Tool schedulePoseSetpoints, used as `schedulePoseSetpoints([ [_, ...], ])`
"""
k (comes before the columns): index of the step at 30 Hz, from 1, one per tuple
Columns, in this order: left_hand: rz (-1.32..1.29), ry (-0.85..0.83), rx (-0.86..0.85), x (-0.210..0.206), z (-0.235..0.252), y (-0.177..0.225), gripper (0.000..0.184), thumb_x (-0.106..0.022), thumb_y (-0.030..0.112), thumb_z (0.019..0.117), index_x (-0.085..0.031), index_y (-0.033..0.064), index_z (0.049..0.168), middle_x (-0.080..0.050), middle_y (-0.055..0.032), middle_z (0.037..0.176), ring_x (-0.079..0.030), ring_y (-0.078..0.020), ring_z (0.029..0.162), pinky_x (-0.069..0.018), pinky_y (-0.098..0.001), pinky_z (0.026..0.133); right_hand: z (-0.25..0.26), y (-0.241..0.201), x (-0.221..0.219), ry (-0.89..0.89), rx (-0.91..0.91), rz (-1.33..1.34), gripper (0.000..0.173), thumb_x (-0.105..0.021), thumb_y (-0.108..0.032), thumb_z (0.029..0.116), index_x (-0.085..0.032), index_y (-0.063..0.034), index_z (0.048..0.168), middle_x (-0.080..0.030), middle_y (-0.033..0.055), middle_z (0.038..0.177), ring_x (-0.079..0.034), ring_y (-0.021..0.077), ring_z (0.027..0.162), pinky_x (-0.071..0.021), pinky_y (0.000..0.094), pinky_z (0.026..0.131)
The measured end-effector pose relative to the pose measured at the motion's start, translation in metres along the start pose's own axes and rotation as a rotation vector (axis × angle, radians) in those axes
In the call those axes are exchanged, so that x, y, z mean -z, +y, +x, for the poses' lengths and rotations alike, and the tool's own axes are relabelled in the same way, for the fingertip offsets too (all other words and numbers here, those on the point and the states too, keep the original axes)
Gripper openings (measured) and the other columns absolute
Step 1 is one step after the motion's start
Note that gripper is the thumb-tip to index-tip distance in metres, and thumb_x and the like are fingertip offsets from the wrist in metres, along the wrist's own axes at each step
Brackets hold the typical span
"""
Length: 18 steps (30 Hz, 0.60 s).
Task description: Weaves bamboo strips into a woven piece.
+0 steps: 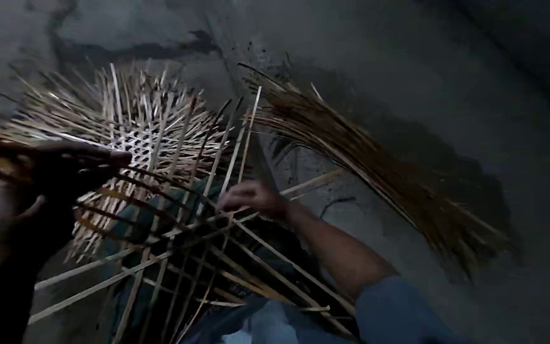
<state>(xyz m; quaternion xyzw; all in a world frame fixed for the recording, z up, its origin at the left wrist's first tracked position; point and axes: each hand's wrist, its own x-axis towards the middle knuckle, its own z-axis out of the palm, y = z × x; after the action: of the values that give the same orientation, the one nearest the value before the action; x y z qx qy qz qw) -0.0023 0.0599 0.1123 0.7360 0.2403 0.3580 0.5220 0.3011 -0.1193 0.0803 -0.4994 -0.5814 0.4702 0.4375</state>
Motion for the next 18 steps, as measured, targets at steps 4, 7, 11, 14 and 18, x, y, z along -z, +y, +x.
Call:
schedulePoseSetpoints([
  [4,0.060,0.023,-0.096,-0.009,-0.024,0.009,0.029,-0.053,0.014,0.1005,-0.057,-0.0004,0.125,-0.068,-0.0133,0.127,-0.068,-0.0252,0.116,-0.0567,-0.0396,0.102,-0.038,0.001,0.118,0.691,-0.078,-0.133,0.034,-0.044,-0.020,0.1082,-0.068,-0.0005,0.093,-0.069,0.0005,0.077,-0.064,0.0060,0.065,-0.0569,0.0253,0.062],
  [7,0.028,0.070,-0.082,-0.015,-0.031,0.010,0.030,-0.051,0.008,0.0995,-0.056,-0.0012,0.127,-0.068,-0.0125,0.126,-0.068,-0.0242,0.116,-0.0564,-0.0390,0.103,-0.079,0.004,0.181,0.800,-0.669,-0.646,0.036,-0.061,-0.033,0.1038,-0.068,-0.0018,0.120,-0.070,0.0174,0.114,-0.068,0.0285,0.103,-0.0545,0.0511,0.092],
  [11,0.035,0.068,-0.085,-0.017,-0.032,0.013,0.030,-0.050,0.013,0.1005,-0.055,0.0005,0.127,-0.068,-0.0100,0.125,-0.068,-0.0213,0.114,-0.0573,-0.0376,0.101,-0.126,0.020,0.186,0.528,-1.099,-0.840,0.038,-0.081,-0.023,0.0884,-0.071,-0.0049,0.120,-0.069,0.0254,0.117,-0.065,0.0452,0.112,-0.0487,0.0689,0.096],
  [14,0.055,0.071,-0.073,-0.014,-0.031,0.013,0.030,-0.053,0.014,0.1012,-0.057,0.0023,0.128,-0.069,-0.0062,0.123,-0.069,-0.0165,0.111,-0.0574,-0.0347,0.099,-0.152,0.027,0.180,0.565,-1.109,-0.758,0.022,-0.074,-0.016,0.0932,-0.073,-0.0059,0.113,-0.072,0.0192,0.108,-0.070,0.0355,0.098,-0.0553,0.0590,0.089],
  [18,0.001,0.034,-0.117,-0.002,-0.029,-0.004,0.030,-0.052,0.018,0.1028,-0.057,0.0060,0.130,-0.068,-0.0083,0.126,-0.069,-0.0237,0.113,-0.0583,-0.0395,0.100,-0.182,-0.003,0.179,0.579,-1.011,-0.758,0.018,-0.071,-0.015,0.0966,-0.074,-0.0063,0.113,-0.072,0.0192,0.110,-0.069,0.0353,0.101,-0.0540,0.0595,0.092],
])
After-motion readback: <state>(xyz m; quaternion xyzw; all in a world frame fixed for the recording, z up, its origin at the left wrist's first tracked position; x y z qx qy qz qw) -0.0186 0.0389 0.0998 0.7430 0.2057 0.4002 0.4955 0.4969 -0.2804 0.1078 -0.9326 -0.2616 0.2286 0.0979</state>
